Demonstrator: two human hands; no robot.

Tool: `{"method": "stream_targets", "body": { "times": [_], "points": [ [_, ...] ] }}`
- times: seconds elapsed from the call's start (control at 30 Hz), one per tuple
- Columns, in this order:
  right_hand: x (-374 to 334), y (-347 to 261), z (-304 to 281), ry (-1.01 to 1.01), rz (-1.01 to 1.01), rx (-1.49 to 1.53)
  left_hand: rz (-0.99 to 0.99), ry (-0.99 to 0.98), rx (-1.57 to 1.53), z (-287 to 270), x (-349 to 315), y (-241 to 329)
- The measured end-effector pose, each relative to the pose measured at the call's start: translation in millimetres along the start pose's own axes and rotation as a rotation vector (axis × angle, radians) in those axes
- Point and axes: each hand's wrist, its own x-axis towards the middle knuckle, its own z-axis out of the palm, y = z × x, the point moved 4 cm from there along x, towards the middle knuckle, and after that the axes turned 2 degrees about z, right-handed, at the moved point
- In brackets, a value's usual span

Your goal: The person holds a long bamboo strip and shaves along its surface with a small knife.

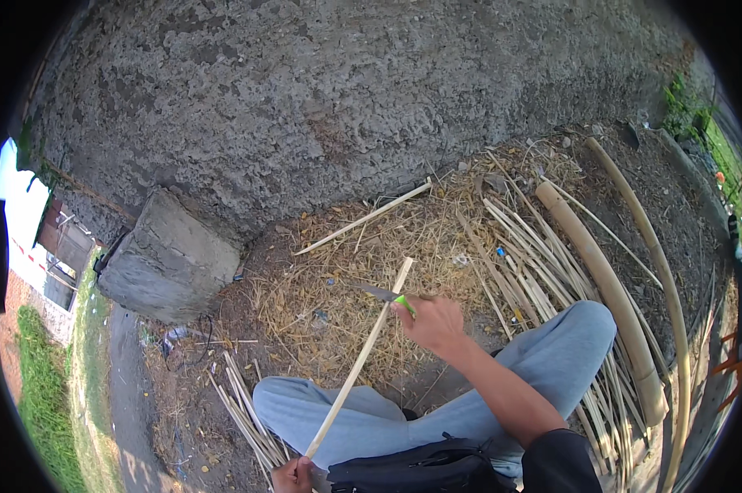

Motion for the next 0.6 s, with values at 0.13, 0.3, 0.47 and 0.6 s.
{"method": "stream_targets", "body": {
  "times": [0.13,0.3,0.47,0.6],
  "points": [
    [-45.3,-42.4,4.2,0.035,-0.189,0.183,-0.082,-0.001,0.03,-0.3,2.2,-1.4],
    [-4.4,4.2,5.0,-0.035,0.04,0.018,0.016,0.005,0.091,-0.5,-6.9,-11.3],
    [-34.4,-31.9,2.1,0.005,-0.171,0.171,0.012,-0.002,-0.008,9.7,-3.4,-23.7],
    [-68.1,-57.2,7.1,-0.1,-0.302,0.188,0.078,0.006,0.018,3.4,-1.7,-18.0]
  ]
}}
